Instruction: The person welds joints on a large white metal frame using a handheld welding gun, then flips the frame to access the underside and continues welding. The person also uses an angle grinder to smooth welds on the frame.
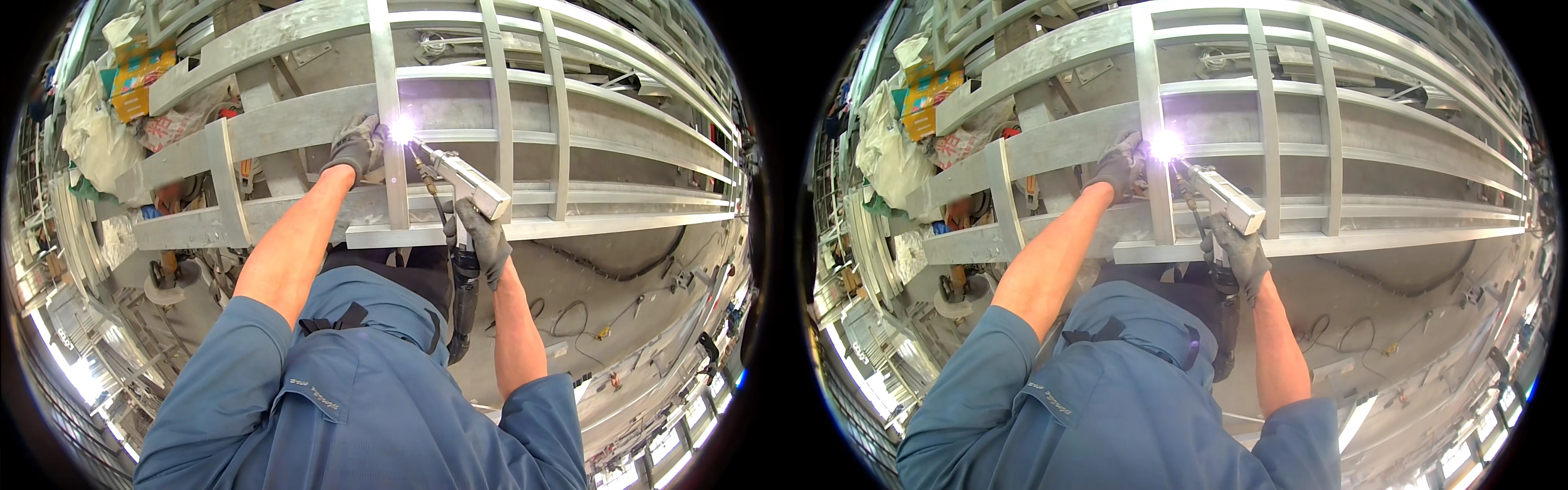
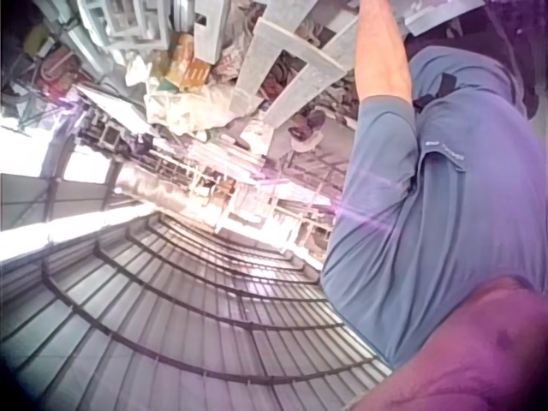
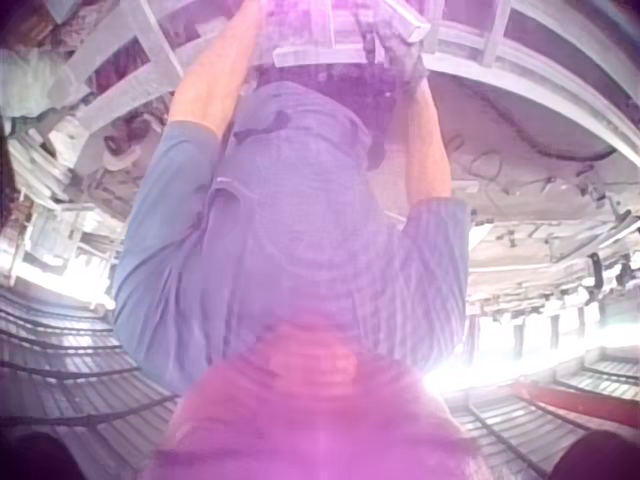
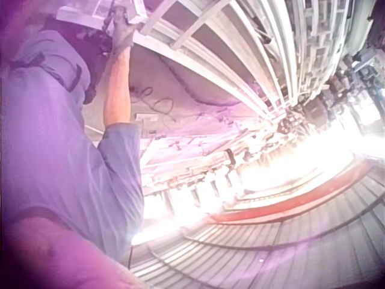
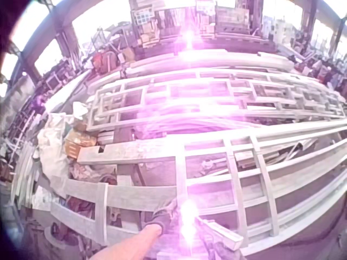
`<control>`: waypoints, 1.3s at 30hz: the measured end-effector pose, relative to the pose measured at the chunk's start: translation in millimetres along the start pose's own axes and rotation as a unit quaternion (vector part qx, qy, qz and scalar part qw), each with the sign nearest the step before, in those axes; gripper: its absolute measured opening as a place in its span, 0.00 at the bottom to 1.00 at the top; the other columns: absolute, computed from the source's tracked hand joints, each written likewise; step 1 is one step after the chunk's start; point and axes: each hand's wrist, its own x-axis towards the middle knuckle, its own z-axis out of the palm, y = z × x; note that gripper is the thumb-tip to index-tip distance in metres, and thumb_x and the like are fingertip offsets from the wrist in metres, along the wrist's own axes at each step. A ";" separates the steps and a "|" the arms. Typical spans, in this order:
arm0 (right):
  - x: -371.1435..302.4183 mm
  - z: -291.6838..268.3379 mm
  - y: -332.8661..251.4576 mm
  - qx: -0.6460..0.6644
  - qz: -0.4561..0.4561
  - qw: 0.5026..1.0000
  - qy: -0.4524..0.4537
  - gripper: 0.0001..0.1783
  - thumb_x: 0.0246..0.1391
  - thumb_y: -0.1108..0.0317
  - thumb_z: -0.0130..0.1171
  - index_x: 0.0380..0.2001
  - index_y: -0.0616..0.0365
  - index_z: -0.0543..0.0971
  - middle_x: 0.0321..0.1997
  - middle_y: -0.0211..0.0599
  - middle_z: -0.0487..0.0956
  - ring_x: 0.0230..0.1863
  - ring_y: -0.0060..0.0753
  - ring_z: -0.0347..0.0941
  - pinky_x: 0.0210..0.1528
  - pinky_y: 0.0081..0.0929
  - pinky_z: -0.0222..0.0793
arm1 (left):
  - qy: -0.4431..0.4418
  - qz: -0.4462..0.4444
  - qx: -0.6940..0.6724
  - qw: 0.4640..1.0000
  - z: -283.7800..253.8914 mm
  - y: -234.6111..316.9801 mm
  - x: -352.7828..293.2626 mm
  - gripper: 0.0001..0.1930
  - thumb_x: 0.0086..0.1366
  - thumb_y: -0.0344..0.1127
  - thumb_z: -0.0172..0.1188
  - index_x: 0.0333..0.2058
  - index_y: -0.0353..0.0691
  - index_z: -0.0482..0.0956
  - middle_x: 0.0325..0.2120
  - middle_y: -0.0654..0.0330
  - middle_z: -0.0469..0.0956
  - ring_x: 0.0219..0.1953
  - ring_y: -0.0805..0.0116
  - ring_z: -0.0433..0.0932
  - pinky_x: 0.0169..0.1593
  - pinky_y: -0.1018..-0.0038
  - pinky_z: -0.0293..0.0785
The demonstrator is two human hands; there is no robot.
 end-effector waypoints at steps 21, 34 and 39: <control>-8.2 -0.8 18.0 -0.025 0.008 1.000 0.007 0.22 0.61 0.49 0.62 0.44 0.58 0.80 0.27 0.33 0.79 0.26 0.23 0.76 0.27 0.24 0.72 | -0.030 0.000 -0.011 0.999 -1.7 -0.6 0.5 0.23 0.71 0.50 0.52 0.58 0.45 0.78 0.61 0.56 0.72 0.63 0.52 0.71 0.66 0.62 0.64; -77.4 -19.8 77.3 0.025 0.027 0.999 0.016 0.24 0.64 0.52 0.57 0.50 0.63 0.78 0.25 0.33 0.78 0.25 0.24 0.74 0.28 0.23 0.72 | -0.037 0.028 0.027 0.999 -3.1 -1.1 5.4 0.20 0.72 0.51 0.51 0.54 0.46 0.79 0.56 0.54 0.75 0.59 0.49 0.72 0.62 0.59 0.68; -87.9 -20.0 101.0 0.037 0.029 0.999 0.010 0.25 0.61 0.52 0.59 0.50 0.63 0.78 0.25 0.33 0.78 0.26 0.25 0.74 0.28 0.25 0.72 | -0.028 0.015 0.020 0.999 -2.9 -0.1 4.6 0.22 0.72 0.52 0.50 0.57 0.49 0.78 0.59 0.53 0.74 0.61 0.48 0.71 0.65 0.59 0.66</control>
